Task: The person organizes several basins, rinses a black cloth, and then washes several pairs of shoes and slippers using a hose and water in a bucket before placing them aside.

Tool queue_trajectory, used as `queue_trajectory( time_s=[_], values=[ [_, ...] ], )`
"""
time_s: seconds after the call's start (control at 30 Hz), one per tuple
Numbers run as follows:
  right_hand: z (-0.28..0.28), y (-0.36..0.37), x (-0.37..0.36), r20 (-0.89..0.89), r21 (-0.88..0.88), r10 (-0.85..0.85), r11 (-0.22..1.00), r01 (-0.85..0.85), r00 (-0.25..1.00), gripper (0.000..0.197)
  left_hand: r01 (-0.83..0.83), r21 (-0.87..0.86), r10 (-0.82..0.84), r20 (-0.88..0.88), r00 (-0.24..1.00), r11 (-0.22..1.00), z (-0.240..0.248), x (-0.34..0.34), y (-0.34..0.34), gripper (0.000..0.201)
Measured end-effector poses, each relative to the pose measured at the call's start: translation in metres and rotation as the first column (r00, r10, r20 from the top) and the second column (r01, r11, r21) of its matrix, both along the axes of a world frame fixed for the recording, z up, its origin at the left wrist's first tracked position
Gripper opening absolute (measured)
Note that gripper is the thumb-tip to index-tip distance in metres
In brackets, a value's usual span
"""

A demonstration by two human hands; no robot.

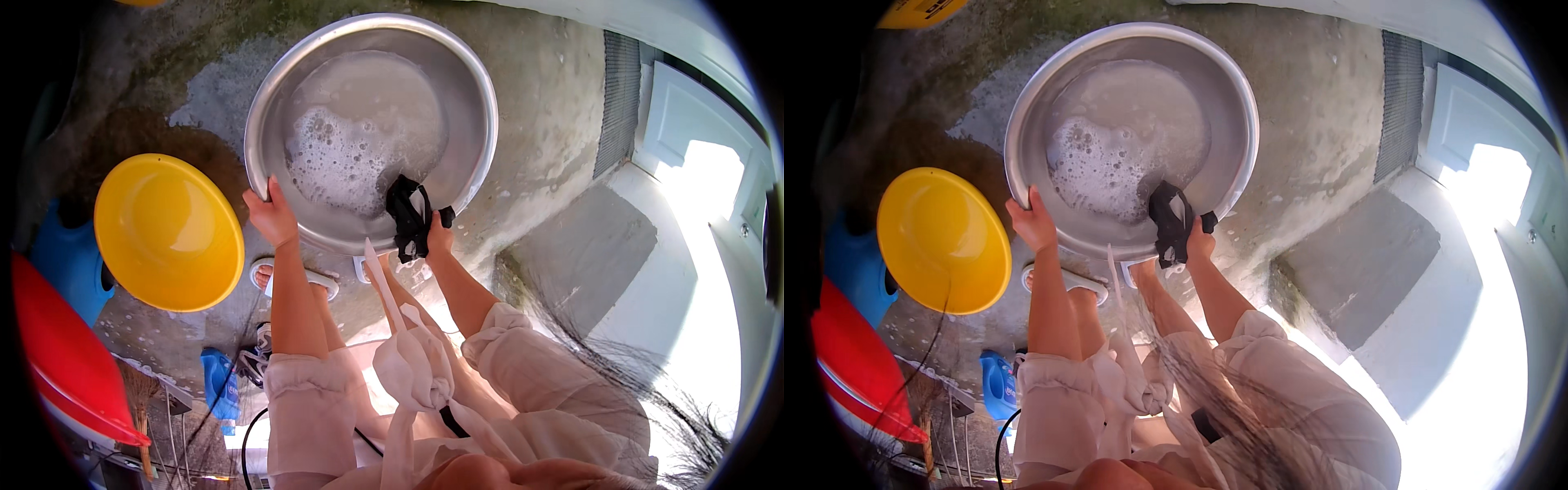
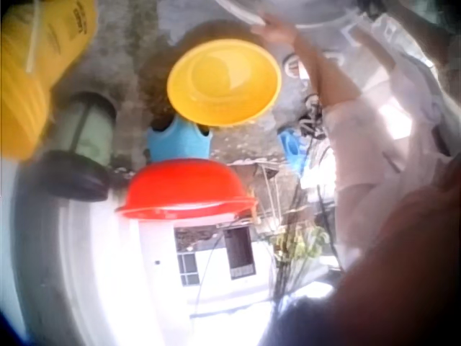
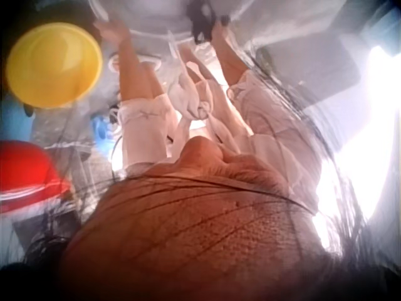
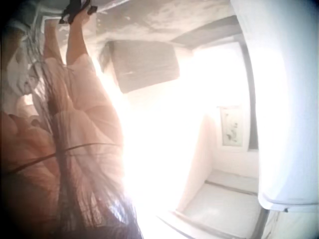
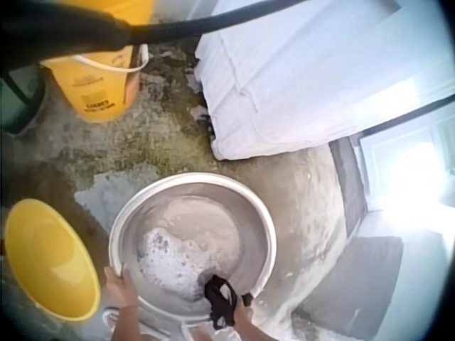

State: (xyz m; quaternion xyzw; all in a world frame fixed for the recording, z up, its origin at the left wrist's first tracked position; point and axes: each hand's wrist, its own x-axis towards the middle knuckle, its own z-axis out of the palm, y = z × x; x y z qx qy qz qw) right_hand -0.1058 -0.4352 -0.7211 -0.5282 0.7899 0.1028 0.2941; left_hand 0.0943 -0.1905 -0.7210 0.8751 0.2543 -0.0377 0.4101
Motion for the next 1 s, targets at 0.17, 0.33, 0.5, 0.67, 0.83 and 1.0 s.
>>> queue_trajectory(
  time_s=[0.17,0.33,0.5,0.67,0.83,1.0],
  values=[
    [0.017,0.035,-0.001,0.115,0.185,-0.005,0.983,-0.017,0.993,0.056,0.106,0.092,-0.097,-0.094,0.991,0.990,-0.006,-0.003,0.005,0.037],
    [0.065,-0.031,0.081,-0.048,-0.344,0.846,0.485,-0.804,0.531,0.065,0.092,0.170,-0.075,-0.105,0.992,0.981,-0.016,-0.020,0.017,0.038],
    [0.032,-0.027,0.115,-0.073,0.163,0.972,-0.209,-0.964,-0.224,0.084,0.066,0.100,-0.052,-0.135,0.989,0.993,-0.014,-0.018,0.011,0.039],
    [-0.013,0.044,0.087,0.091,0.091,0.918,-0.393,-0.915,-0.386,0.069,0.066,0.135,-0.049,-0.125,0.991,0.989,-0.014,-0.016,0.011,0.038],
    [-0.036,0.101,0.161,0.068,-0.117,0.739,-0.661,-0.741,-0.670,0.039,0.080,0.087,-0.071,-0.099,0.992,0.993,-0.013,-0.018,0.011,0.037],
    [-0.057,0.081,0.244,-0.023,-0.132,0.806,-0.589,-0.797,-0.592,0.031,0.081,0.105,-0.070,-0.096,0.993,0.991,-0.015,-0.015,0.009,0.035]
  ],
)
